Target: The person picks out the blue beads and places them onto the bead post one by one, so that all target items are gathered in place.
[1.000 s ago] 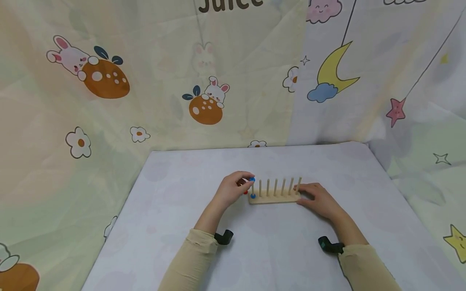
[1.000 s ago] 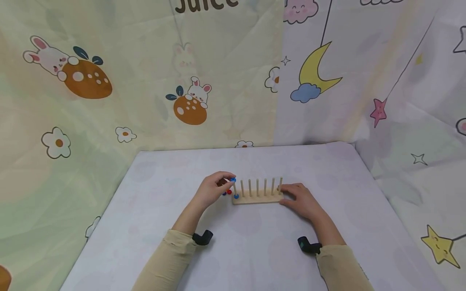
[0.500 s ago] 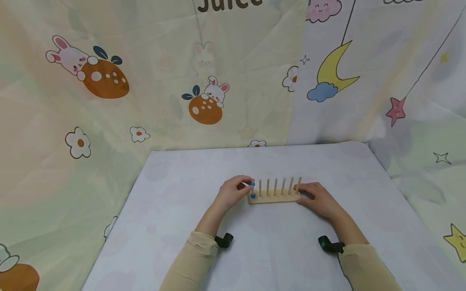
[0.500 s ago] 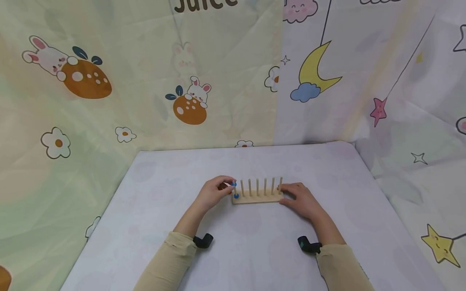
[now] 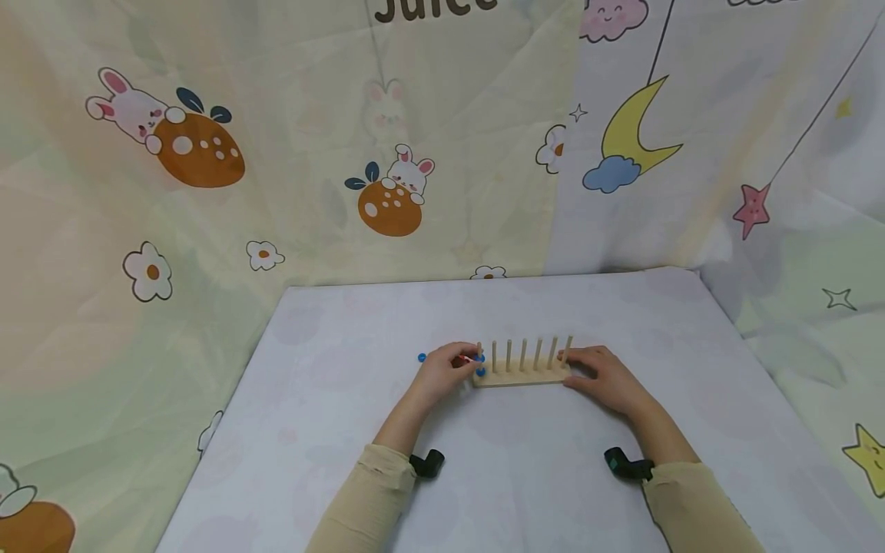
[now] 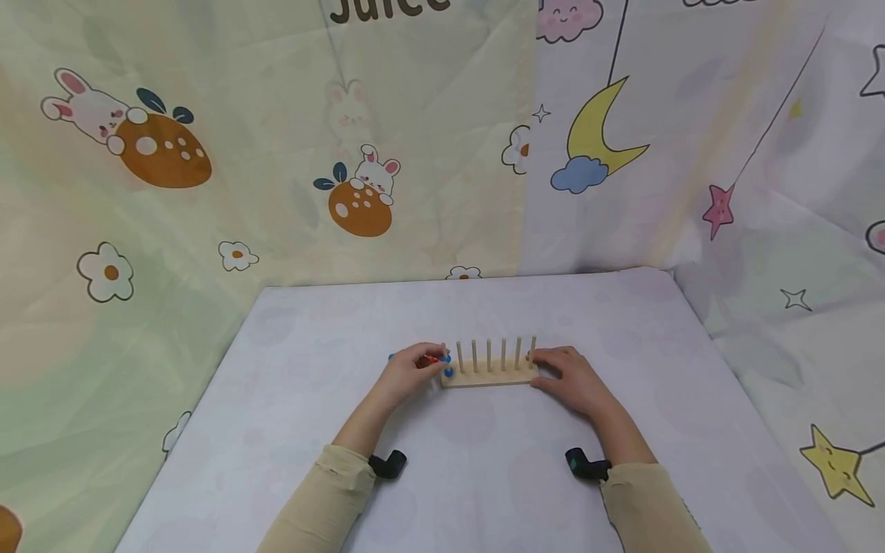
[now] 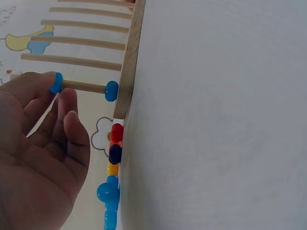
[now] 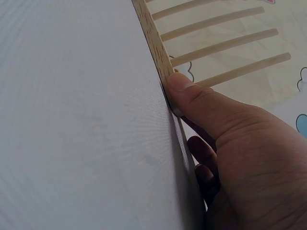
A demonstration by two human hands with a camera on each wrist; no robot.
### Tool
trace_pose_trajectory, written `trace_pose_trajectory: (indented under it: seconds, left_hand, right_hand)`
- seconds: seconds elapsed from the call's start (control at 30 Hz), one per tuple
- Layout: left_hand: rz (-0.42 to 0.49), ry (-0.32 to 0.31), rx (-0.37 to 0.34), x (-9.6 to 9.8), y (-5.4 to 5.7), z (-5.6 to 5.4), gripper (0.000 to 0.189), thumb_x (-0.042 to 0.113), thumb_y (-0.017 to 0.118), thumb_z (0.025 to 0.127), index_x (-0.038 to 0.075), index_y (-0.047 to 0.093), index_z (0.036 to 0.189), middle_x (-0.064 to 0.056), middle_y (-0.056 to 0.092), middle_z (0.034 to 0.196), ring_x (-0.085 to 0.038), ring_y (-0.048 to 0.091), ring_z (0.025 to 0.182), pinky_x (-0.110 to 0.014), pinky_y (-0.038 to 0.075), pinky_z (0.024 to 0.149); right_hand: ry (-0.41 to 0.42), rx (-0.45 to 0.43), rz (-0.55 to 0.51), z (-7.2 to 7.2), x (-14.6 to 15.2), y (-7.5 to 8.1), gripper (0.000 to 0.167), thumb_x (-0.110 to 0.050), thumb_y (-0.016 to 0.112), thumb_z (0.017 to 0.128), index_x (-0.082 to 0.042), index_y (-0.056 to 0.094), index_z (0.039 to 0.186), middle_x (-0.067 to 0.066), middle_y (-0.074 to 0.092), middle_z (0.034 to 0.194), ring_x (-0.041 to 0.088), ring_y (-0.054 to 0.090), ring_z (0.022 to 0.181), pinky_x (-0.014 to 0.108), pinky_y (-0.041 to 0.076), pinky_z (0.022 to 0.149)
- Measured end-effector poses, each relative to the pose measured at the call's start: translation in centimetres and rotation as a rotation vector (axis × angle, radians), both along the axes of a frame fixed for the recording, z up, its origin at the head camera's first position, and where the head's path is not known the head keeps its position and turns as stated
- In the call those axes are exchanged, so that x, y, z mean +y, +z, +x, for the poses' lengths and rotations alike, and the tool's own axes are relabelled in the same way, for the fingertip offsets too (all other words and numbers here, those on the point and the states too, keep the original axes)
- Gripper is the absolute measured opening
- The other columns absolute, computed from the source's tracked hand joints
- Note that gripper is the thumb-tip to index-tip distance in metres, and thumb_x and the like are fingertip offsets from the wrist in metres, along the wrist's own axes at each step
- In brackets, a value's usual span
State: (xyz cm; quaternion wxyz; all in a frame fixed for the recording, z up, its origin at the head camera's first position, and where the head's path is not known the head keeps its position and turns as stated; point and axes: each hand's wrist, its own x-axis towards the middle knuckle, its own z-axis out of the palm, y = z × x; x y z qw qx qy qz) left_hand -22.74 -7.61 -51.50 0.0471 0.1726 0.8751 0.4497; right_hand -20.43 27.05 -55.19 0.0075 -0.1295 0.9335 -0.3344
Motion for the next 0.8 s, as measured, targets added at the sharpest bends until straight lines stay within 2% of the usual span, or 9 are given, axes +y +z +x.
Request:
trace_pose_trajectory:
  seconds: [0.23,0.37,0.6,0.8]
  left_hand:
    - [-0.063,0.018,-0.073,-0.11,-0.34,0.18,0.033,0.04,0.07,0.091,0.023,0.07,0.12,0.003,0.069,0.12,-0.013,0.061,0.1,-0.03,0.051,0.083]
    - [-0.07,0.009,-0.088,-0.18,-0.32,0.22,0.033,0.04,0.069,0.092,0.023,0.07,0.121,0.003,0.068,0.122,-0.014,0.06,0.102,-0.032,0.051,0.085]
    - [-0.079,-0.011,-0.089,-0.25,-0.26,0.33,0.028,0.034,0.068,0.093,0.021,0.072,0.118,0.002,0.068,0.11,-0.014,0.057,0.095,-0.031,0.049,0.08]
    - [-0.109,-0.017,-0.11,-0.37,-0.51,0.33,0.03,0.037,0.066,0.094,0.021,0.071,0.119,0.004,0.067,0.107,-0.012,0.056,0.093,-0.029,0.049,0.079]
  right_hand:
    - [-0.004,-0.003,0.005,0.08,-0.1,0.12,0.051,-0.043,0.073,0.088,-0.021,0.061,0.133,0.013,0.055,0.134,0.036,0.047,0.126,0.063,0.036,0.104]
    - [-0.007,-0.005,0.004,0.09,-0.05,0.06,0.051,-0.041,0.073,0.087,-0.022,0.061,0.133,0.012,0.055,0.135,0.037,0.047,0.126,0.063,0.036,0.103]
    - [-0.013,-0.016,-0.002,0.05,0.0,-0.07,0.052,-0.044,0.073,0.087,-0.023,0.061,0.133,0.013,0.054,0.134,0.037,0.047,0.126,0.064,0.036,0.103]
    - [-0.001,-0.011,0.006,0.01,0.05,0.05,0.053,-0.047,0.071,0.087,-0.022,0.061,0.133,0.014,0.054,0.135,0.038,0.047,0.125,0.065,0.036,0.102]
